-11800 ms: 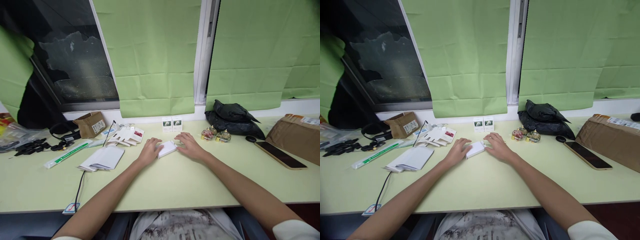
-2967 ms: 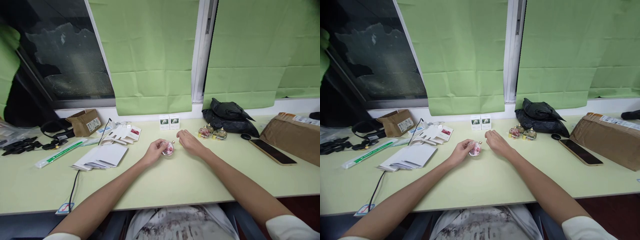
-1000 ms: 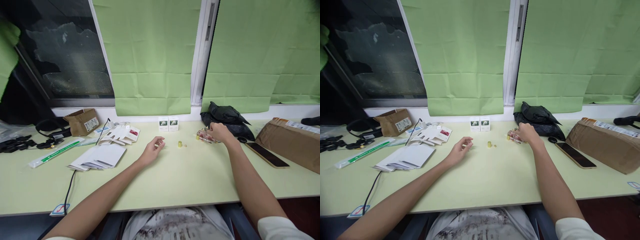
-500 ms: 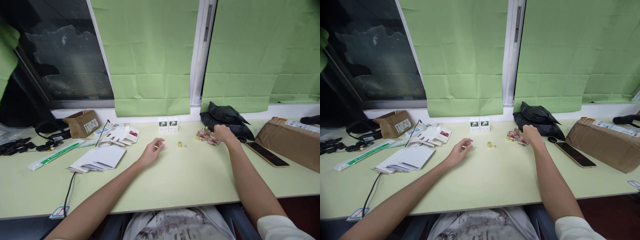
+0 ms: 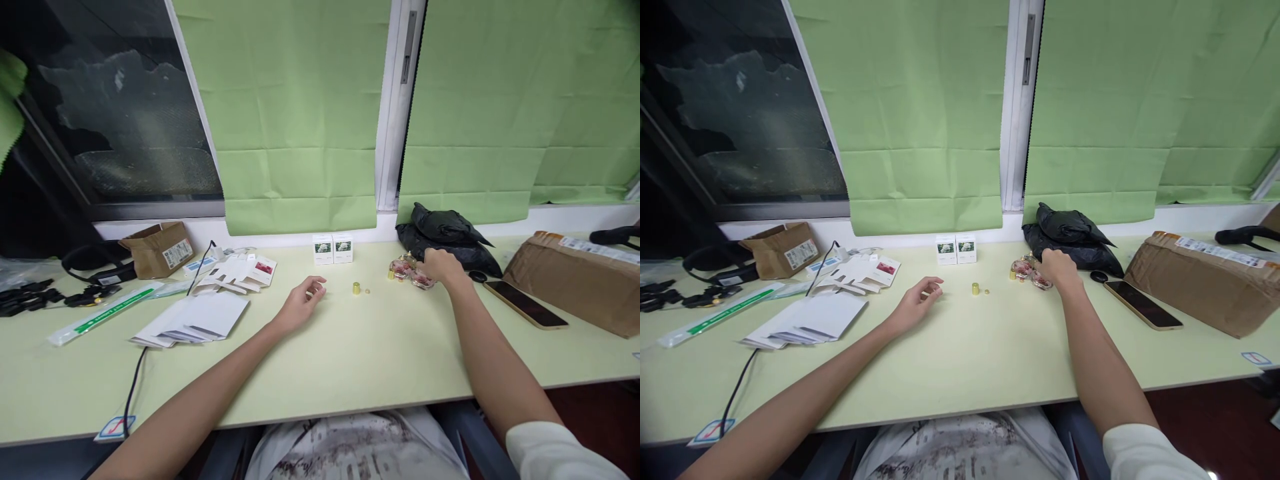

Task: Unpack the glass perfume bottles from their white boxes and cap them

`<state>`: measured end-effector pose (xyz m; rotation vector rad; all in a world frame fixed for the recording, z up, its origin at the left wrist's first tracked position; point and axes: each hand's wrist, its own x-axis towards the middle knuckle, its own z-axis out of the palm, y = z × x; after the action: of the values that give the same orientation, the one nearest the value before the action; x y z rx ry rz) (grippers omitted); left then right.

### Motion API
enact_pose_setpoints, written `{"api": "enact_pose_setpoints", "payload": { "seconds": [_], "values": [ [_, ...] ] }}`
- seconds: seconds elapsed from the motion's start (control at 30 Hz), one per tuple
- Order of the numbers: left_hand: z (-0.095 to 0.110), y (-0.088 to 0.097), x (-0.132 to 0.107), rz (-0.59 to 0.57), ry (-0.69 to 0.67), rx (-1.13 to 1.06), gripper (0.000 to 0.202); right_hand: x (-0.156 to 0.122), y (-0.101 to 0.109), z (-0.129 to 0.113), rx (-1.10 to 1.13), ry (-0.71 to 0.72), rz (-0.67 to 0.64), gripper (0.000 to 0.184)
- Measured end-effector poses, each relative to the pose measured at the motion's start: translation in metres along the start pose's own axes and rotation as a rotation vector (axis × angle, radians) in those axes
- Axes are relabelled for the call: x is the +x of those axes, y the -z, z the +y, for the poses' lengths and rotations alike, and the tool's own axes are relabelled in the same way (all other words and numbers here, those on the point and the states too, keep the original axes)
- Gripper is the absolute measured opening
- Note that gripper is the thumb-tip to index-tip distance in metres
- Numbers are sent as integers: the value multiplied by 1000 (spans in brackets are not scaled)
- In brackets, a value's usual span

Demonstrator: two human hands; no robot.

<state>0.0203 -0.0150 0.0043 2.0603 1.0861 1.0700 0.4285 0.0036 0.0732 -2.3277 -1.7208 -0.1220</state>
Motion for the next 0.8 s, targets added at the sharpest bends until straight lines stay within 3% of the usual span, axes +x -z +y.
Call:
{"api": "enact_pose_setpoints", "payload": {
  "seconds": [0.1,0.17,0.27,0.37,0.43,0.57,0.8],
  "values": [
    [-2,0,0,0,-6,5,35,-6,5,-13,13,-12,179,34],
    [-2,0,0,-3,-8,6,35,-12,2,-30,83,178,247,26],
    [-3,0,0,-4,-12,11,35,-22,-14,-61,198,570,103,13],
    [-3,1,0,-1,-13,16,36,-30,-37,-85,245,770,-91,7],
    [-3,1,0,-4,-9,14,36,-32,-50,-93,247,812,-178,7],
    [-4,0,0,-13,-14,14,35,-29,-66,-92,235,861,-199,8],
    [-4,0,0,-8,-20,27,34,-26,-65,-86,266,834,-138,7]
  ]
}}
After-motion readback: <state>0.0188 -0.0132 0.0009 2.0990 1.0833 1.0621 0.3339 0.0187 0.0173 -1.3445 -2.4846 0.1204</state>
